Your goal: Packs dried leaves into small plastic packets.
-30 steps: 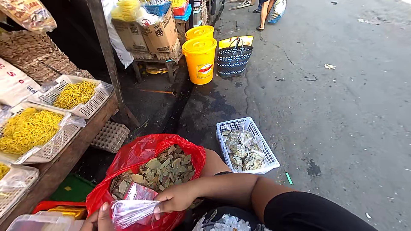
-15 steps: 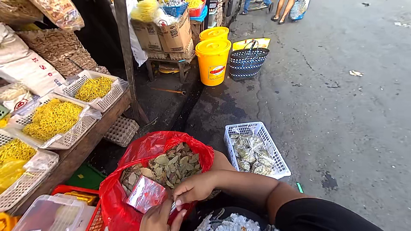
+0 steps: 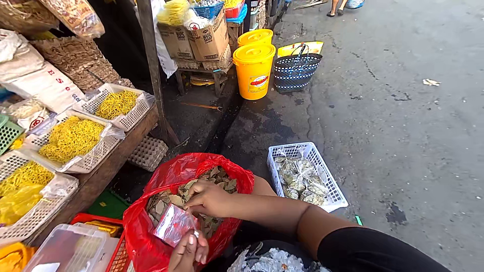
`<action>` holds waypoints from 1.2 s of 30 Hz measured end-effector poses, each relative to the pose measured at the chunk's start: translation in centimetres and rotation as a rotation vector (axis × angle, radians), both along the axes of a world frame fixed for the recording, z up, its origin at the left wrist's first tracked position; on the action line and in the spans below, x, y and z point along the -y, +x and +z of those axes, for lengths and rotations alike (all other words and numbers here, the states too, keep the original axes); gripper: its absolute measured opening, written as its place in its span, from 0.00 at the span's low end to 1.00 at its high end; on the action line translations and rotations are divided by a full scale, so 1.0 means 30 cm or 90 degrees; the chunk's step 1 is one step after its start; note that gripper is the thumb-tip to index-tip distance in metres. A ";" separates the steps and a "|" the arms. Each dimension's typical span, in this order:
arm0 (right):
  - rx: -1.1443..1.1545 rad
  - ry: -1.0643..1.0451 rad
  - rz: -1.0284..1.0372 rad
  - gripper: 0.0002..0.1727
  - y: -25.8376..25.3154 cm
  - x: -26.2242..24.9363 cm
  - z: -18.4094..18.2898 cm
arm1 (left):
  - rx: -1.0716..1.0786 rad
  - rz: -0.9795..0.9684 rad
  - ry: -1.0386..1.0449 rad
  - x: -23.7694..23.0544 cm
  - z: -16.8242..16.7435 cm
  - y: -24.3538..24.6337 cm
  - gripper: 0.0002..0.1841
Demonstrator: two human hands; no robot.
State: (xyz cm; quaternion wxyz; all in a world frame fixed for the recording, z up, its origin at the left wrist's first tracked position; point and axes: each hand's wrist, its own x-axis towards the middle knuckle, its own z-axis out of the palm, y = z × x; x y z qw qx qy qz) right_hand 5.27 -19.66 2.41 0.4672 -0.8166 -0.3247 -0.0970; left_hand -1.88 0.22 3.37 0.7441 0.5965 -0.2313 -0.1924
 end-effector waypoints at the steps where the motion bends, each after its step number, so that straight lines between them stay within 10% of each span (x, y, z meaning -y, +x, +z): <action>1: -0.020 0.128 0.036 0.09 -0.013 -0.020 0.037 | -0.009 -0.091 -0.022 0.030 -0.003 -0.008 0.18; 4: -0.118 0.470 0.255 0.11 -0.061 -0.052 0.086 | 0.025 -0.104 0.018 0.053 -0.033 -0.012 0.16; 7: -0.309 0.481 0.369 0.12 -0.069 -0.004 0.085 | 0.121 0.138 0.108 0.017 -0.006 0.050 0.11; 11: -0.522 0.312 0.199 0.08 -0.072 0.030 0.067 | 0.193 0.268 0.232 -0.013 0.036 0.097 0.10; 17: -0.324 0.240 0.012 0.12 -0.096 0.004 0.008 | 0.082 0.294 0.272 0.040 0.023 0.070 0.06; 25: -0.483 0.525 -0.064 0.14 -0.145 -0.114 -0.027 | 0.591 0.529 0.584 0.112 -0.066 0.064 0.15; 36: -0.501 0.564 0.109 0.15 -0.125 -0.068 -0.050 | 0.242 0.399 0.393 0.081 0.008 0.037 0.06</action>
